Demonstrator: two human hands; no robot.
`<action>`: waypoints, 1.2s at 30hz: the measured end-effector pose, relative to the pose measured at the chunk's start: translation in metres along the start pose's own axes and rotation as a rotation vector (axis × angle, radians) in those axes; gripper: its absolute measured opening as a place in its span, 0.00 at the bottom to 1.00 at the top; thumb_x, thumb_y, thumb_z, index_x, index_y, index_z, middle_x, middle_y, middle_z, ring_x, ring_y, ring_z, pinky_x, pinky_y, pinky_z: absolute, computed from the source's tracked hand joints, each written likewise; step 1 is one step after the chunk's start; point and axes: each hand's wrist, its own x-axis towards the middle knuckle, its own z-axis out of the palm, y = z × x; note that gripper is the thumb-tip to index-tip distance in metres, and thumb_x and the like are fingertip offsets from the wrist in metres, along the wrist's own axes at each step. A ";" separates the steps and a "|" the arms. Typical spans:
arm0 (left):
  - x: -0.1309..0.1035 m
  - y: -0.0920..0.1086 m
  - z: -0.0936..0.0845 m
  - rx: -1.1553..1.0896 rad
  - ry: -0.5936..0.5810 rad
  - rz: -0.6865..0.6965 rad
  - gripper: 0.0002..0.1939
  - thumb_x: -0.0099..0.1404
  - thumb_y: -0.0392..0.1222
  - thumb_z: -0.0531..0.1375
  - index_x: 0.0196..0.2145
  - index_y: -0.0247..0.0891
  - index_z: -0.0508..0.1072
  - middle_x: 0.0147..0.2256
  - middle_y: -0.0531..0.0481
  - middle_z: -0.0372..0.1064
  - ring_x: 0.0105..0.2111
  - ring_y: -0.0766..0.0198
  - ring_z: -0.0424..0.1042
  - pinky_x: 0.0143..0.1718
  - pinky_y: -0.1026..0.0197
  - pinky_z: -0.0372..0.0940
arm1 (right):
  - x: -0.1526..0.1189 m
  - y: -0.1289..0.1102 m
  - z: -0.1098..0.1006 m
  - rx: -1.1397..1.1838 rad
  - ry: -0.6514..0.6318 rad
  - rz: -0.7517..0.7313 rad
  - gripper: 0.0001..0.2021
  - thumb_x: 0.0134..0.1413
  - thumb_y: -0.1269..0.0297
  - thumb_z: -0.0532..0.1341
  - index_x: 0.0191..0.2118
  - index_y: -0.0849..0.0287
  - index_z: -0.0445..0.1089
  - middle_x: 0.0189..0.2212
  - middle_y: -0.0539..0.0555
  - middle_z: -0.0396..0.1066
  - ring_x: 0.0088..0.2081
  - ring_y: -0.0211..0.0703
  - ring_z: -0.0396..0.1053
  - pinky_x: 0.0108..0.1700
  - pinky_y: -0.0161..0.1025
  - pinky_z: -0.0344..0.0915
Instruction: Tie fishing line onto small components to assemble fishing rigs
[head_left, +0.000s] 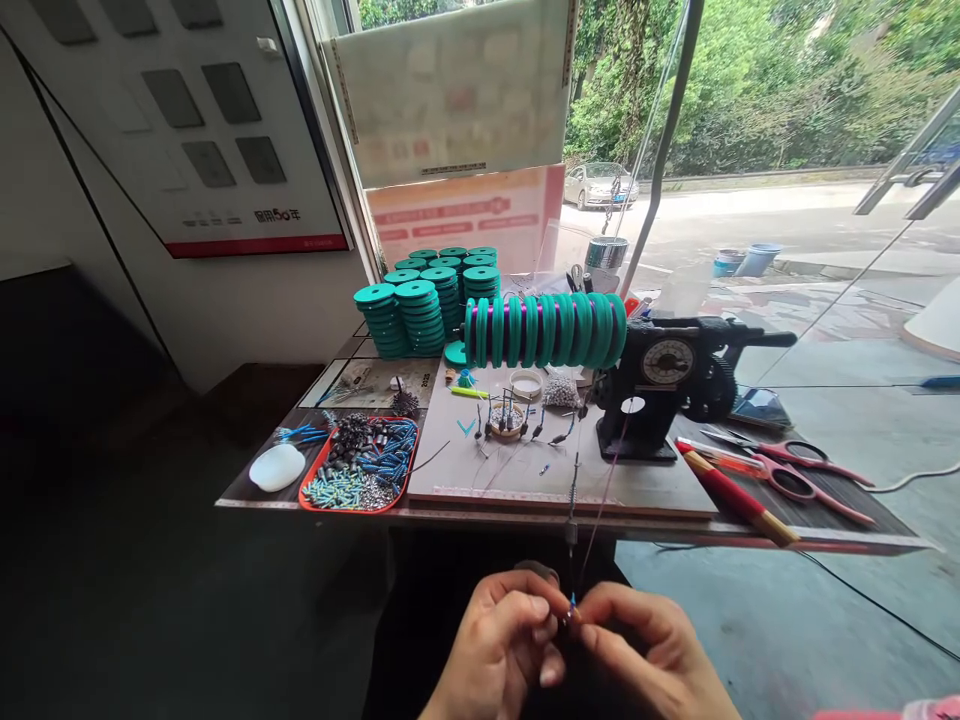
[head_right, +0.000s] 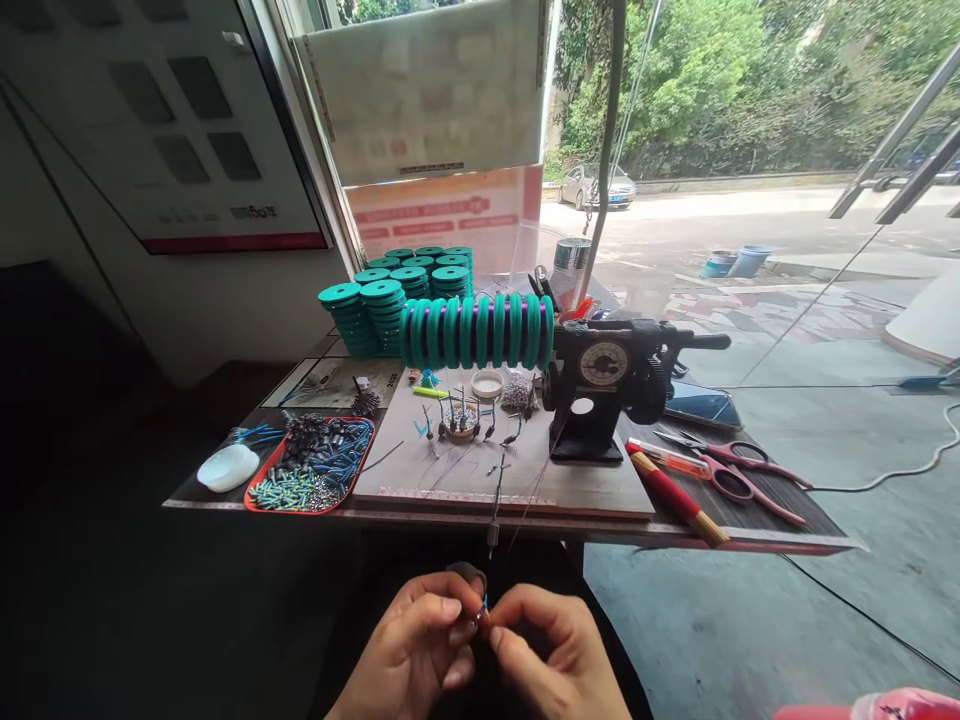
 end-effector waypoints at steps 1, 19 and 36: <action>0.000 0.000 0.001 0.013 0.016 0.001 0.03 0.44 0.35 0.63 0.19 0.32 0.77 0.20 0.53 0.60 0.20 0.73 0.54 0.16 0.70 0.49 | 0.002 -0.004 -0.005 -0.102 0.039 -0.062 0.13 0.51 0.57 0.58 0.22 0.58 0.70 0.18 0.49 0.69 0.21 0.38 0.65 0.26 0.34 0.60; 0.009 0.002 0.004 0.303 0.034 -0.047 0.09 0.46 0.43 0.65 0.20 0.34 0.73 0.16 0.58 0.55 0.15 0.75 0.47 0.16 0.68 0.41 | 0.032 -0.032 -0.027 -1.026 0.302 -0.875 0.12 0.51 0.72 0.53 0.20 0.56 0.67 0.12 0.47 0.64 0.14 0.34 0.61 0.25 0.33 0.61; 0.009 -0.003 -0.001 0.333 0.019 0.101 0.17 0.47 0.51 0.69 0.21 0.35 0.72 0.25 0.53 0.62 0.30 0.65 0.58 0.36 0.64 0.54 | 0.009 0.006 -0.008 -0.566 -0.107 -0.439 0.13 0.60 0.63 0.52 0.27 0.58 0.68 0.19 0.49 0.70 0.20 0.34 0.66 0.22 0.30 0.59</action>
